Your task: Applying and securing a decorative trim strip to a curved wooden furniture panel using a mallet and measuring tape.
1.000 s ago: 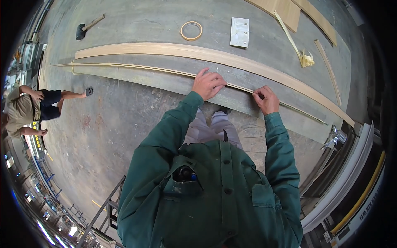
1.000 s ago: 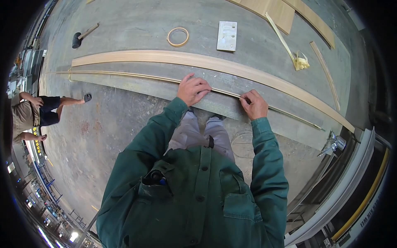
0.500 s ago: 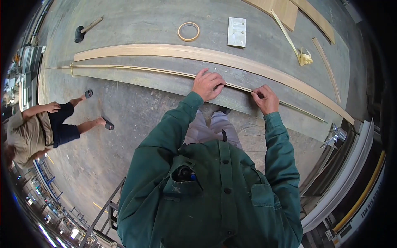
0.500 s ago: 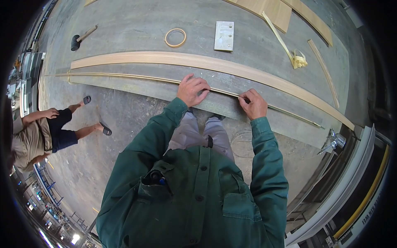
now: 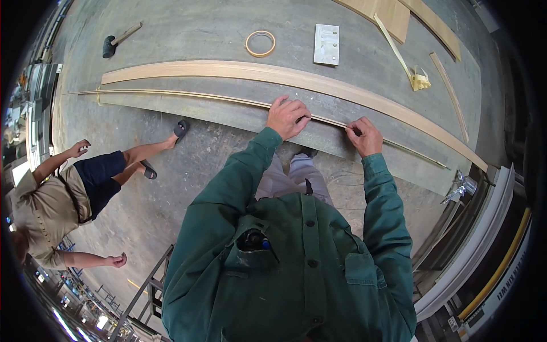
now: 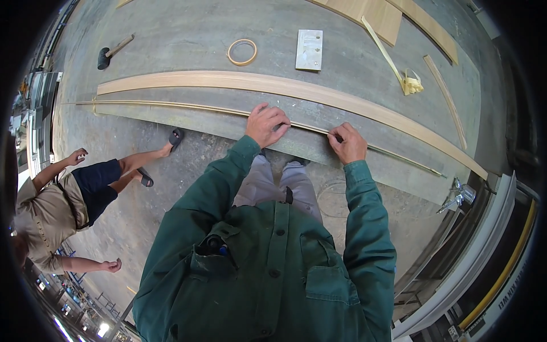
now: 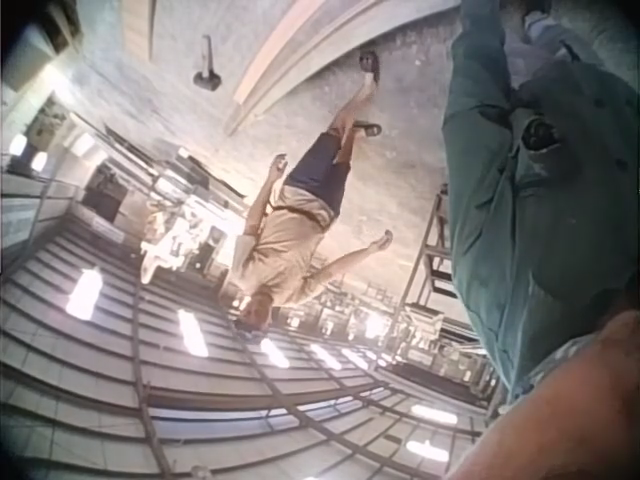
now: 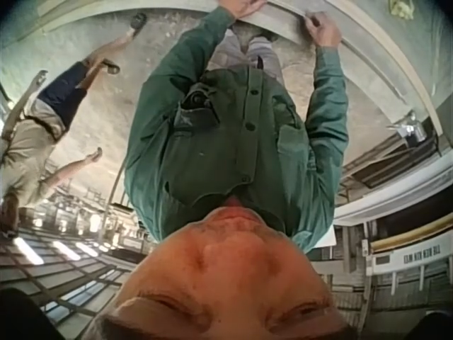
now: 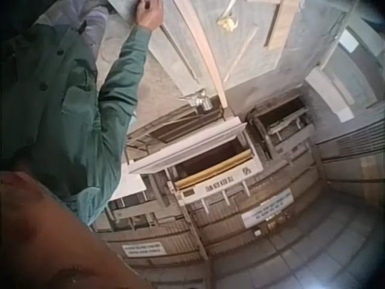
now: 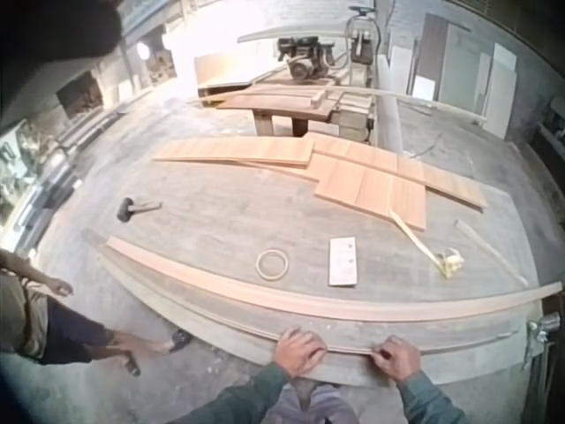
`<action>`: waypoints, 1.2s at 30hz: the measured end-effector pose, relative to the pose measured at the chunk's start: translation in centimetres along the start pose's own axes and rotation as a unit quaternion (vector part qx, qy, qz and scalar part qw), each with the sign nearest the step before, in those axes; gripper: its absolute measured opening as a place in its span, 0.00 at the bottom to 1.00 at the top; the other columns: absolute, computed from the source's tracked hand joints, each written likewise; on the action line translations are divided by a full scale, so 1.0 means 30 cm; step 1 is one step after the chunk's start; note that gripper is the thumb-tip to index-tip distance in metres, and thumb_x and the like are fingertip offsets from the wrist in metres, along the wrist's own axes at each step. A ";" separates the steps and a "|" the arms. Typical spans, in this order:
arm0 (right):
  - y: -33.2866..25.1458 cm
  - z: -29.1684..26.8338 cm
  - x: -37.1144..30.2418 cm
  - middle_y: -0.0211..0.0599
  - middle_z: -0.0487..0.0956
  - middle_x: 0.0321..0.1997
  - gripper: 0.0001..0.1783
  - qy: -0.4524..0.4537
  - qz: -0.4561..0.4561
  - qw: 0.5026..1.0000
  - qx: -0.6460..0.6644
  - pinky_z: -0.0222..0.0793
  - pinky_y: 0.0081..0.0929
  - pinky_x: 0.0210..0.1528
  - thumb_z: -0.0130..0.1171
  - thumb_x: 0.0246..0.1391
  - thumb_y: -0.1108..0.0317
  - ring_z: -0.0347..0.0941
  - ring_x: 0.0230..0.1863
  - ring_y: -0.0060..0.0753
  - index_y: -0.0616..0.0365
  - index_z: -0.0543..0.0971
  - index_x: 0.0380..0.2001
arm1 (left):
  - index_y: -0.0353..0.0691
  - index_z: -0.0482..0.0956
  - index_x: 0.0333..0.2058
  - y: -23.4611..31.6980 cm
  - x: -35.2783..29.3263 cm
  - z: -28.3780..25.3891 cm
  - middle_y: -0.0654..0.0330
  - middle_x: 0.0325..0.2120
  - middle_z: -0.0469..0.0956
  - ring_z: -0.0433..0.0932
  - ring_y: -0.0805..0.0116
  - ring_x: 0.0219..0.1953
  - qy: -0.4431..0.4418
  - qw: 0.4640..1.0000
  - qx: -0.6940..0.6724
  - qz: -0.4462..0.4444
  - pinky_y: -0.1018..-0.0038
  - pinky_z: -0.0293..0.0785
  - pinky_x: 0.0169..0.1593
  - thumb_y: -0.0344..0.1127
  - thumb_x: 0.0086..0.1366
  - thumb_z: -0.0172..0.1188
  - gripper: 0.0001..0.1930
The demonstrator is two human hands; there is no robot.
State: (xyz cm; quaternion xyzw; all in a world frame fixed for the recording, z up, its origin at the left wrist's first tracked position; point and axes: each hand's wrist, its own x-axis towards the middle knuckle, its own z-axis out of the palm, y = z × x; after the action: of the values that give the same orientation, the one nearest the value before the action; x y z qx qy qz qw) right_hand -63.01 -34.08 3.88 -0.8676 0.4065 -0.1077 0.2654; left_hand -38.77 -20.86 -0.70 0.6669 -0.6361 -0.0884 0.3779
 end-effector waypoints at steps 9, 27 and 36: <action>-0.019 0.004 0.000 0.32 0.76 0.29 0.04 0.025 -0.045 0.998 -0.021 0.72 0.35 0.33 0.66 0.46 0.66 0.76 0.33 0.40 0.50 0.80 0.25 | 0.54 0.78 0.45 0.020 -0.034 0.023 0.68 0.46 0.75 0.74 0.66 0.50 -0.052 0.993 0.079 0.072 0.55 0.61 0.63 0.34 0.55 0.63 0.17; -0.024 0.006 0.001 0.32 0.77 0.30 0.04 0.019 -0.040 0.998 -0.035 0.72 0.35 0.33 0.66 0.48 0.65 0.76 0.34 0.41 0.50 0.80 0.26 | 0.52 0.62 0.66 -0.223 -0.241 -0.368 0.66 0.68 0.59 0.67 0.59 0.62 -0.136 0.948 0.286 0.002 0.51 0.54 0.69 0.30 0.58 0.54 0.35; -0.013 0.018 -0.012 0.32 0.77 0.29 0.06 0.018 -0.002 0.999 -0.037 0.72 0.33 0.34 0.66 0.48 0.64 0.76 0.33 0.41 0.51 0.80 0.25 | 0.58 0.80 0.49 -0.313 -0.207 -0.339 0.72 0.49 0.79 0.76 0.65 0.52 -0.006 0.985 0.170 0.024 0.49 0.59 0.66 0.35 0.59 0.62 0.18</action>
State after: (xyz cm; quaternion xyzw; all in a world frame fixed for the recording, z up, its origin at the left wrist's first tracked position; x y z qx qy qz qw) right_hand -62.78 -33.39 3.64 -0.8757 0.4129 -0.1090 0.2252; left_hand -26.44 -12.07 -1.63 0.7056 -0.6597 0.0259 0.2574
